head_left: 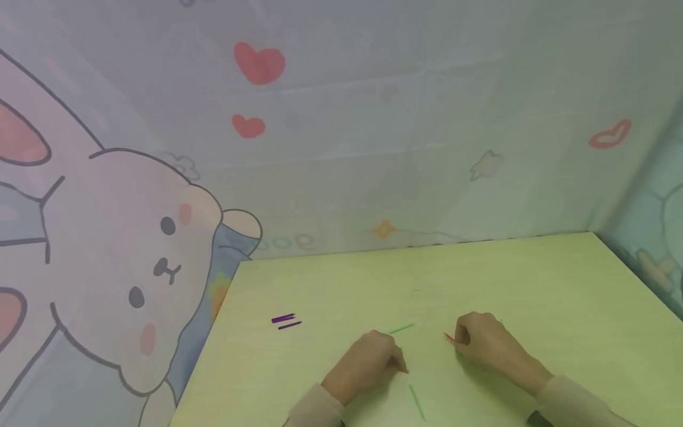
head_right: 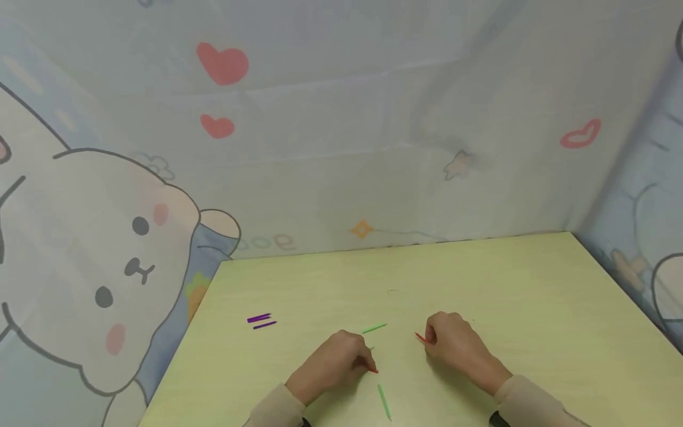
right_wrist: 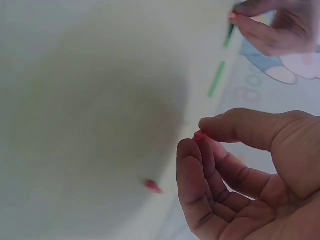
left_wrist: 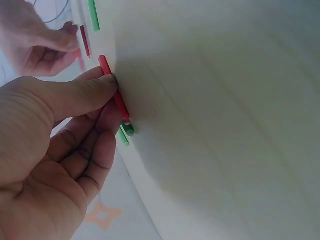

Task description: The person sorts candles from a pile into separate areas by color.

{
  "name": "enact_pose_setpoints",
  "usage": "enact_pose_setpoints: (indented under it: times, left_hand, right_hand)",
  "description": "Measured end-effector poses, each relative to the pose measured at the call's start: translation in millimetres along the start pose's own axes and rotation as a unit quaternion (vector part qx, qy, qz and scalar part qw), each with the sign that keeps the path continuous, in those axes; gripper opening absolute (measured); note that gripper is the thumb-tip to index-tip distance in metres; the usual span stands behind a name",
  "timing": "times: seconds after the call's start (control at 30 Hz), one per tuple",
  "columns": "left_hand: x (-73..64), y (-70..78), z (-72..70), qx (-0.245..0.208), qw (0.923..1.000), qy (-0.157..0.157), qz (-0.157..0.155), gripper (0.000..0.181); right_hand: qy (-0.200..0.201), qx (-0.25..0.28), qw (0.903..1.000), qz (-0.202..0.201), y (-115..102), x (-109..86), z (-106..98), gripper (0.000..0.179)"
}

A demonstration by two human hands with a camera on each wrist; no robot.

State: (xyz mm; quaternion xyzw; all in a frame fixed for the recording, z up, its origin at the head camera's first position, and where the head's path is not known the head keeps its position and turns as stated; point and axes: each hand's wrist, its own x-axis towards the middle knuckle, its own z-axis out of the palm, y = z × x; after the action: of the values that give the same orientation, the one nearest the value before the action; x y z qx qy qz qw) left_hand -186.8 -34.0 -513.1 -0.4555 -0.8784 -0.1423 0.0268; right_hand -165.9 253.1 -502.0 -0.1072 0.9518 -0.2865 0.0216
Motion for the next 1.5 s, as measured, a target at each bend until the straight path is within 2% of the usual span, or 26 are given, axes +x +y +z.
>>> enact_pose_setpoints:
  times: [0.33,0.5,0.67,0.8,1.03,1.23,1.5]
  left_hand:
    - [-3.7,1.5,-4.0,0.021,0.9996,0.011,-0.015,0.012]
    - [-4.2,2.0,-2.0,0.018,0.9996,0.008,-0.020,0.011]
    - [-4.3,2.2,-1.9,0.027,0.9994,0.005,-0.023,0.013]
    - [-4.3,2.0,-3.3,0.028,0.9992,0.005,-0.027,0.014]
    - [-3.0,2.5,-2.0,0.025,0.9992,-0.002,-0.031,0.016]
    - [0.4,4.5,-0.7,0.028,0.9988,-0.007,-0.039,0.013]
    - [1.3,7.2,-0.2,0.029,0.9986,-0.005,-0.045,0.016]
  right_hand:
    - [0.032,0.015,0.9978,-0.057,-22,21.9,-48,0.012]
    - [0.047,0.007,0.9960,-0.076,-24,44.2,-64,0.013]
    - [0.055,0.014,0.9932,-0.102,-25,72.9,-70,0.013]
    - [0.050,0.033,0.9899,-0.129,-25,99.9,-62,0.014]
    - [0.029,0.054,0.9859,-0.156,-21,138.6,-28,0.015]
    - [0.023,0.053,0.9855,-0.160,-22,159.0,-8,0.011]
    - [0.002,0.053,0.9859,-0.159,-17,176.6,11,0.006]
